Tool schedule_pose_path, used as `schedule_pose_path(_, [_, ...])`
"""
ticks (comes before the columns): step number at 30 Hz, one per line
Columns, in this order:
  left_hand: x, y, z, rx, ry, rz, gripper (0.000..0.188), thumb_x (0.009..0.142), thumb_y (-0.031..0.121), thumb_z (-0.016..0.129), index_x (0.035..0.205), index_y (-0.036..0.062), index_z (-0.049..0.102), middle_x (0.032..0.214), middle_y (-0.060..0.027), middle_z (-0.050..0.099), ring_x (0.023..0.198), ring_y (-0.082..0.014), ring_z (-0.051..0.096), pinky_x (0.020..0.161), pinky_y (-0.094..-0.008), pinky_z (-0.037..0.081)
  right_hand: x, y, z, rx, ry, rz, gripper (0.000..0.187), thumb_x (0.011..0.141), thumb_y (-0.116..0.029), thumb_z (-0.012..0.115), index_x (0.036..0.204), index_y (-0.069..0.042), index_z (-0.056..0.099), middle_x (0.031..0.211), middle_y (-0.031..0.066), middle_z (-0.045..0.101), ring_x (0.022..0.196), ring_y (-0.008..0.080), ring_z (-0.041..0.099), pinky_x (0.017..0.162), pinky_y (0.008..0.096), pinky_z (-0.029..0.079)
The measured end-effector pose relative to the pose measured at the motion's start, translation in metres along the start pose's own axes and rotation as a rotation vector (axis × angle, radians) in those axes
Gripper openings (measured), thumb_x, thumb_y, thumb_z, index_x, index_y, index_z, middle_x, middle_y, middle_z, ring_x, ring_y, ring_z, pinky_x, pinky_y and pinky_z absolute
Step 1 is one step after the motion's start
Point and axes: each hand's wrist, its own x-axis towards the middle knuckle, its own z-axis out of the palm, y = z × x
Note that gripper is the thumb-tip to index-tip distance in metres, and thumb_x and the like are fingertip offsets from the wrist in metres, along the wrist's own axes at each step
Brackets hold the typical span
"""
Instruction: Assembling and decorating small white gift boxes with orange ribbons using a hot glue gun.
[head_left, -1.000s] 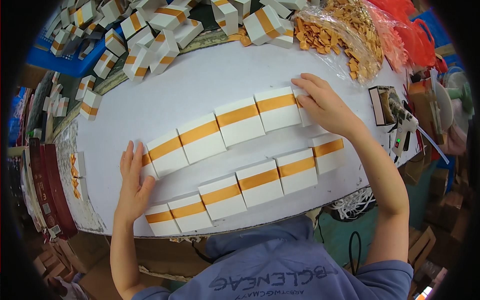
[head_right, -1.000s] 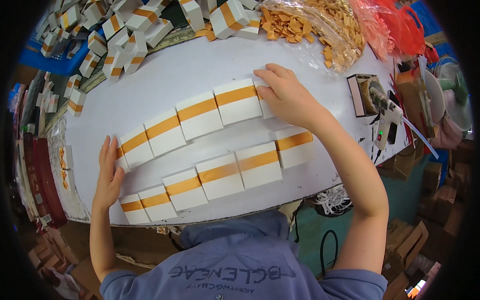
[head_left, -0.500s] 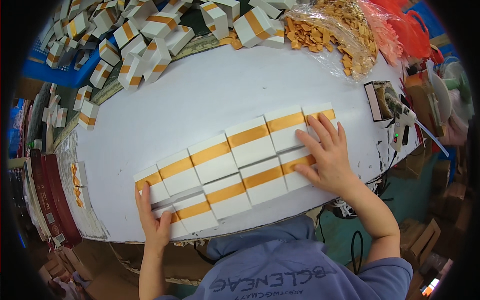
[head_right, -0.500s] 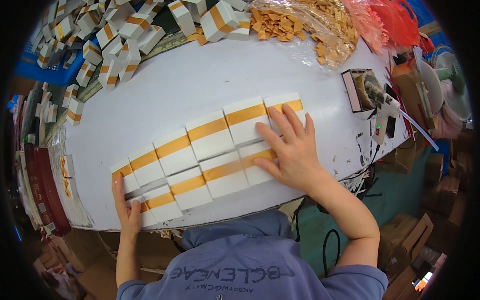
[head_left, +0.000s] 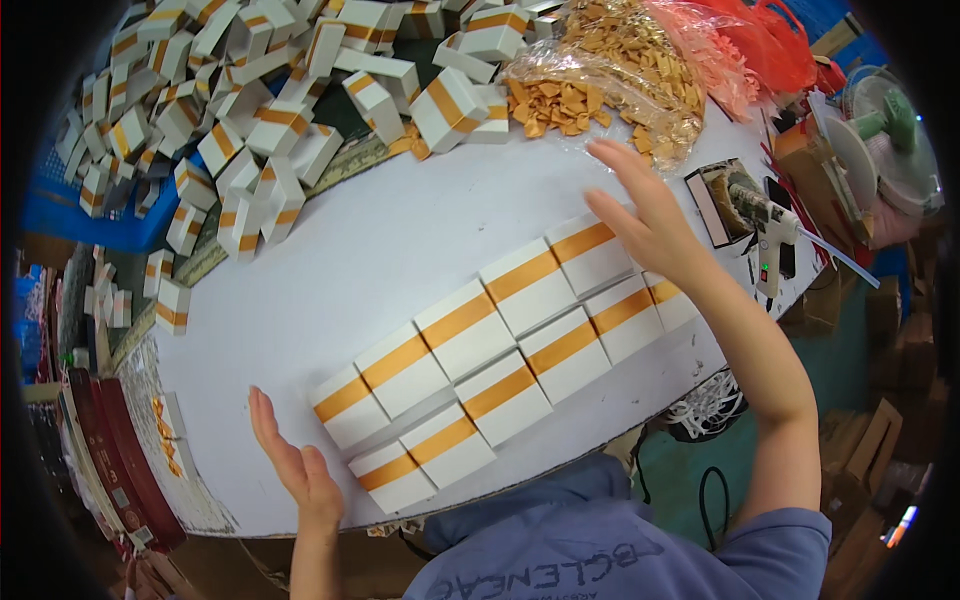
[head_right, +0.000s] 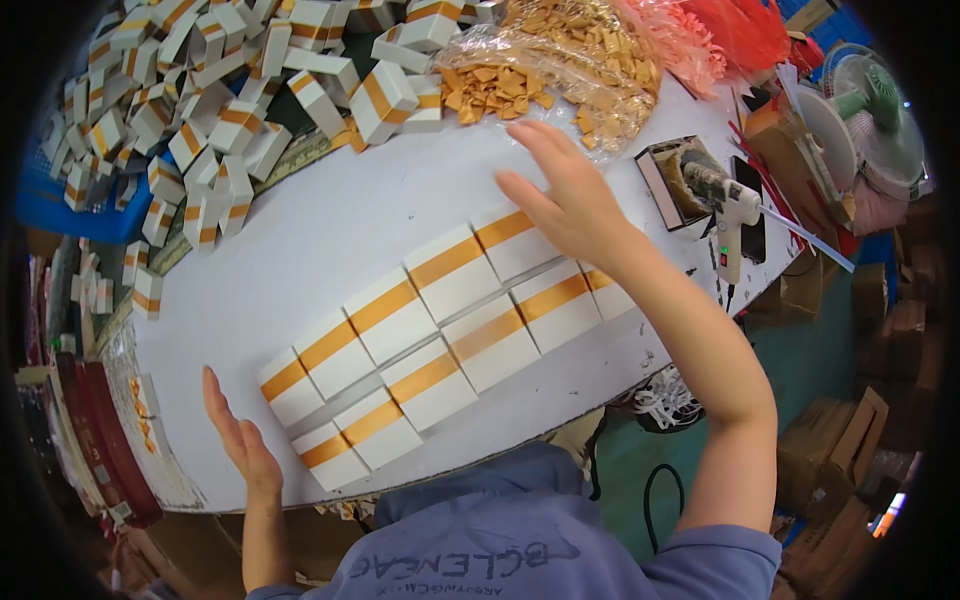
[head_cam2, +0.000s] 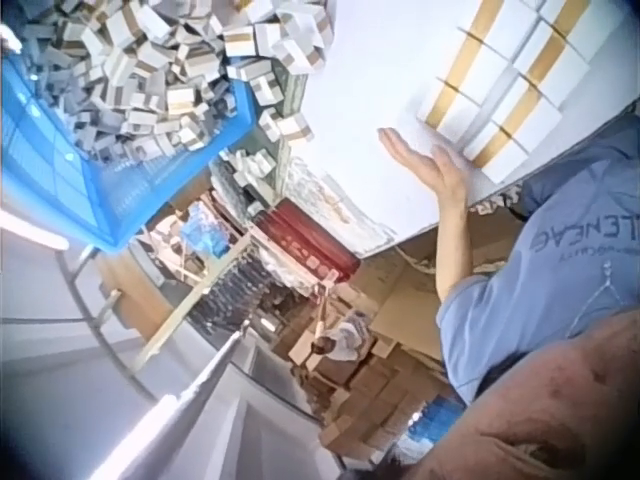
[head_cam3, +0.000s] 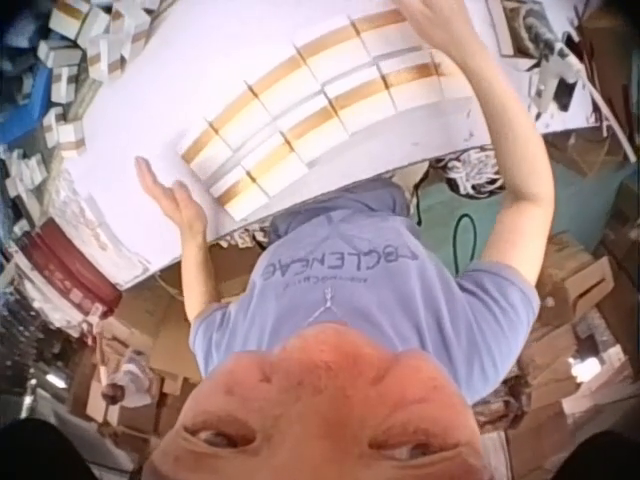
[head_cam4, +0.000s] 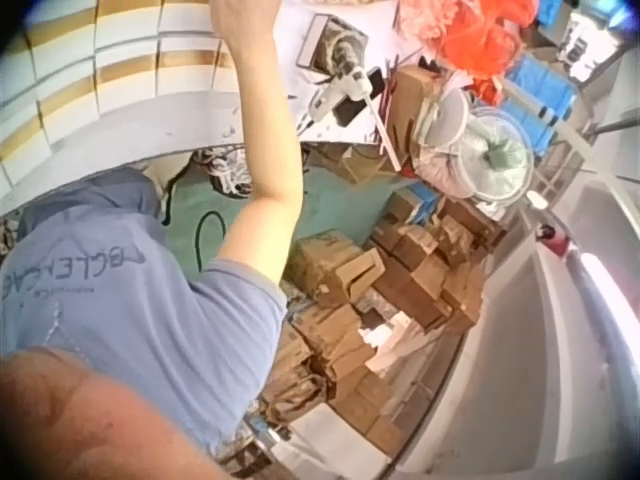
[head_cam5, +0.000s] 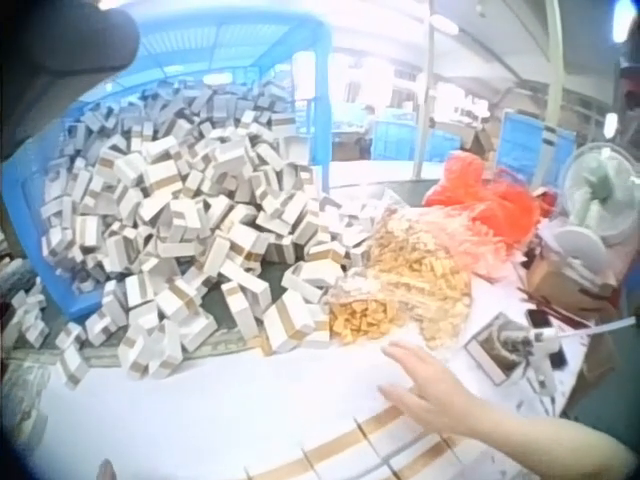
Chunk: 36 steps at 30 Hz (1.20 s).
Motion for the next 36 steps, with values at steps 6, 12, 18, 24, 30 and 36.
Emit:
schedule_pose_path(6, [0.097,0.040,0.043,-0.067,-0.262,0.414,0.057,0.081,0.014,0.053,0.133,-0.0015,0.033,0.137,-0.0181,0.034,0.130,-0.0339,0.026,0.106,-0.0430,0.019,0.099,0.069,0.007,-0.275,-0.080,0.612,0.052,0.090,-0.030,0.043,0.128,0.005,0.036,0.135,0.0312,0.029,0.126,0.0386,0.031,0.103,0.0401,0.027])
schedule_pose_path(12, [0.159,0.070,0.104,-0.009,-0.434,0.677,0.056,0.073,0.011,0.064,0.124,0.0001,0.044,0.129,-0.0180,0.041,0.124,-0.0370,0.033,0.099,-0.0451,0.027,0.130,0.111,0.003,-0.885,0.536,0.387,0.070,0.086,-0.044,0.048,0.138,-0.005,0.023,0.141,0.0299,0.013,0.128,0.0469,0.017,0.102,0.0551,0.020])
schedule_pose_path(18, [0.228,0.100,0.150,0.177,-0.307,0.880,0.046,0.069,0.009,0.066,0.112,0.0024,0.050,0.119,-0.0152,0.048,0.116,-0.0325,0.043,0.092,-0.0435,0.033,0.139,0.121,0.005,-0.753,0.705,0.312,0.074,0.084,-0.048,0.049,0.139,-0.006,0.020,0.141,0.0293,0.012,0.129,0.0472,0.015,0.102,0.0566,0.019])
schedule_pose_path(24, [0.339,0.141,0.182,0.236,-0.042,1.023,0.025,0.070,0.006,0.060,0.095,0.0037,0.055,0.098,-0.0075,0.054,0.099,-0.0258,0.049,0.082,-0.0388,0.036,0.147,0.114,-0.008,-0.594,0.922,0.218,0.079,0.083,-0.052,0.050,0.140,-0.008,0.017,0.142,0.0285,0.010,0.129,0.0475,0.013,0.101,0.0583,0.017])
schedule_pose_path(30, [0.420,0.188,0.264,0.684,-0.177,1.264,0.045,0.077,0.016,0.059,0.120,0.0059,0.048,0.131,-0.0094,0.043,0.129,-0.0232,0.030,0.104,-0.0415,0.023,0.147,0.124,-0.017,-0.432,1.109,0.153,0.086,0.080,-0.058,0.051,0.141,-0.009,0.016,0.141,0.0287,0.010,0.129,0.0479,0.013,0.102,0.0585,0.015])
schedule_pose_path(36, [0.428,0.235,0.331,1.045,-0.339,1.420,0.054,0.081,0.029,0.051,0.131,0.0131,0.042,0.142,-0.0022,0.032,0.136,-0.0190,0.013,0.110,-0.0424,0.006,0.143,0.121,-0.017,-0.189,1.171,0.200,0.099,0.075,-0.072,0.044,0.141,-0.007,0.011,0.141,0.0316,0.005,0.130,0.0463,0.014,0.103,0.0544,0.017])
